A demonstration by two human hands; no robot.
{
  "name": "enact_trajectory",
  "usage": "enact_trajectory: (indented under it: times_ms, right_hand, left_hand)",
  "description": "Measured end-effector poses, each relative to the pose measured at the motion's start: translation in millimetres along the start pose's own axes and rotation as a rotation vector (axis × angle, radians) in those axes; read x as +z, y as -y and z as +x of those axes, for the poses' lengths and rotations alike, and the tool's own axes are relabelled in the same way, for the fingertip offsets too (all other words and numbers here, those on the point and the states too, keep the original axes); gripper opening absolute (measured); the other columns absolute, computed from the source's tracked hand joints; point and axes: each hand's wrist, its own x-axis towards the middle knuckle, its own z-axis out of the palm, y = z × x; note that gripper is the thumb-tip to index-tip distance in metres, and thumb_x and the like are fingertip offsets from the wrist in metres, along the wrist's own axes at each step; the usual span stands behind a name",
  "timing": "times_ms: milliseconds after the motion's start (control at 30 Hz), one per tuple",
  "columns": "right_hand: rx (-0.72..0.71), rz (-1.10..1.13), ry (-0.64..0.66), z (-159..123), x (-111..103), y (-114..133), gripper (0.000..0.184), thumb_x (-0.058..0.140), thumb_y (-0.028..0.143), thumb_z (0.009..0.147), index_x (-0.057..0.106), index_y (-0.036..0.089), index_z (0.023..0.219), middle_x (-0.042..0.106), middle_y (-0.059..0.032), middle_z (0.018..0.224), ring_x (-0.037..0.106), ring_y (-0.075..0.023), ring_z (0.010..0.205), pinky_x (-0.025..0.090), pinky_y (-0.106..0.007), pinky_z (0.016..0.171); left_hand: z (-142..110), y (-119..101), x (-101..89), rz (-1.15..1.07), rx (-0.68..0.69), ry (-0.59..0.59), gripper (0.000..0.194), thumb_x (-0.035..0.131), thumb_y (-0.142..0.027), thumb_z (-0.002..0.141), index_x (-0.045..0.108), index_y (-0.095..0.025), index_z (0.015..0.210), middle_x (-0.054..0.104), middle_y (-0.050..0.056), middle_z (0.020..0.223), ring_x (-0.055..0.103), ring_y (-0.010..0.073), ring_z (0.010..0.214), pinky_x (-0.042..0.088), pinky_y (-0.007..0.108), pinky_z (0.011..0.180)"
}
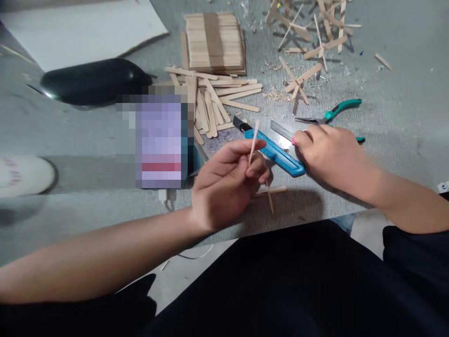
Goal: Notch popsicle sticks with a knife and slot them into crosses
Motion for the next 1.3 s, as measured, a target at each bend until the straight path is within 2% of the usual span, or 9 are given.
enact_trajectory:
  times_ms: [133, 267, 400, 533, 733, 900, 1033, 1200, 1300]
  right_hand:
    - [0.031, -0.008, -0.036, 0.9, 6.5, -0.9, 0.029, 0.048, 0.019, 0.108, 0.077, 0.016, 0.11, 0.082, -0.0168, 0.1, 0.071, -0.029, 0.086, 0.034, -0.04, 0.067]
    - [0.063, 0.051, -0.107, 1.6, 11.1, -3.5, 0.023, 0.052, 0.022, 0.103, 0.074, 0.017, 0.108, 0.079, -0.0154, 0.095, 0.069, -0.0287, 0.082, 0.035, -0.041, 0.066]
    - [0.125, 0.272, -0.294, -0.8, 9.5, -5.9, 0.018, 0.055, 0.023, 0.097, 0.069, 0.021, 0.108, 0.067, -0.0048, 0.076, 0.055, -0.0215, 0.061, 0.037, -0.041, 0.064]
    - [0.135, 0.467, -0.368, -4.0, 9.0, -4.5, 0.015, 0.054, 0.024, 0.103, 0.066, 0.025, 0.113, 0.071, -0.0022, 0.081, 0.056, -0.0181, 0.06, 0.044, -0.039, 0.065]
    - [-0.118, 0.548, -0.563, -0.2, 18.9, -3.1, 0.013, 0.058, 0.039, 0.114, 0.064, 0.026, 0.114, 0.068, 0.0022, 0.083, 0.057, -0.0158, 0.063, 0.037, -0.035, 0.06]
    - [-0.261, 0.582, -0.484, 0.5, 21.4, -1.8, 0.036, 0.045, 0.051, 0.123, 0.063, 0.026, 0.105, 0.063, -0.0019, 0.085, 0.058, -0.0198, 0.073, 0.042, -0.036, 0.065]
    - [-0.304, 0.546, -0.461, -2.2, 20.7, 1.9, 0.04, 0.042, 0.056, 0.124, 0.061, 0.025, 0.107, 0.062, -0.004, 0.088, 0.056, -0.021, 0.075, 0.041, -0.036, 0.063]
    - [-0.326, 0.522, -0.434, -1.9, 20.8, 1.5, 0.04, 0.042, 0.055, 0.125, 0.06, 0.023, 0.108, 0.061, -0.0024, 0.087, 0.054, -0.0188, 0.073, 0.036, -0.035, 0.06]
    - [-0.337, 0.533, -0.392, -1.1, 21.0, 0.3, 0.042, 0.041, 0.056, 0.125, 0.06, 0.024, 0.107, 0.061, -0.0015, 0.087, 0.055, -0.018, 0.073, 0.035, -0.034, 0.061]
  left_hand:
    - [1.3, -7.9, 2.0, -0.134, -0.062, 0.032, 0.032, 0.079, -0.055, 0.108, 0.082, -0.03, 0.128, 0.038, -0.005, 0.075, 0.039, 0.0151, 0.063, 0.054, 0.033, 0.061]
    - [1.3, -6.3, 4.4, -0.143, -0.056, 0.036, 0.029, 0.075, -0.052, 0.111, 0.082, -0.028, 0.126, 0.035, -0.006, 0.071, 0.035, 0.0144, 0.059, 0.05, 0.032, 0.059]
    - [-1.2, 1.0, 4.3, -0.073, -0.033, -0.017, 0.034, 0.073, -0.057, 0.113, 0.079, -0.027, 0.128, 0.039, -0.007, 0.064, 0.039, 0.0147, 0.054, 0.044, 0.033, 0.055]
    - [-3.3, 3.4, 4.8, -0.04, -0.048, -0.023, 0.037, 0.074, -0.057, 0.113, 0.079, -0.024, 0.129, 0.043, -0.008, 0.061, 0.047, 0.0152, 0.053, 0.043, 0.032, 0.053]
    - [-1.7, 1.4, 9.0, -0.056, -0.014, -0.052, 0.04, 0.076, -0.058, 0.112, 0.084, -0.019, 0.119, 0.045, -0.007, 0.065, 0.05, 0.0126, 0.058, 0.047, 0.028, 0.058]
    - [-0.2, 4.0, 11.3, -0.073, 0.03, -0.098, 0.047, 0.071, -0.065, 0.113, 0.085, -0.02, 0.112, 0.044, -0.005, 0.069, 0.05, 0.0129, 0.062, 0.049, 0.027, 0.059]
    - [-0.8, 6.7, 9.4, -0.025, 0.021, -0.076, 0.047, 0.071, -0.067, 0.112, 0.076, -0.022, 0.099, 0.049, -0.003, 0.073, 0.053, 0.0143, 0.065, 0.048, 0.027, 0.058]
    - [-2.9, 7.3, 2.3, 0.183, 0.212, 0.052, 0.038, 0.061, -0.053, 0.121, 0.066, -0.023, 0.099, 0.055, -0.002, 0.08, 0.048, 0.0109, 0.064, 0.043, 0.026, 0.058]
    - [-3.8, 3.6, -0.2, 0.327, 0.334, 0.114, 0.031, 0.056, -0.043, 0.124, 0.063, -0.023, 0.101, 0.06, -0.002, 0.084, 0.052, 0.0105, 0.066, 0.047, 0.026, 0.063]
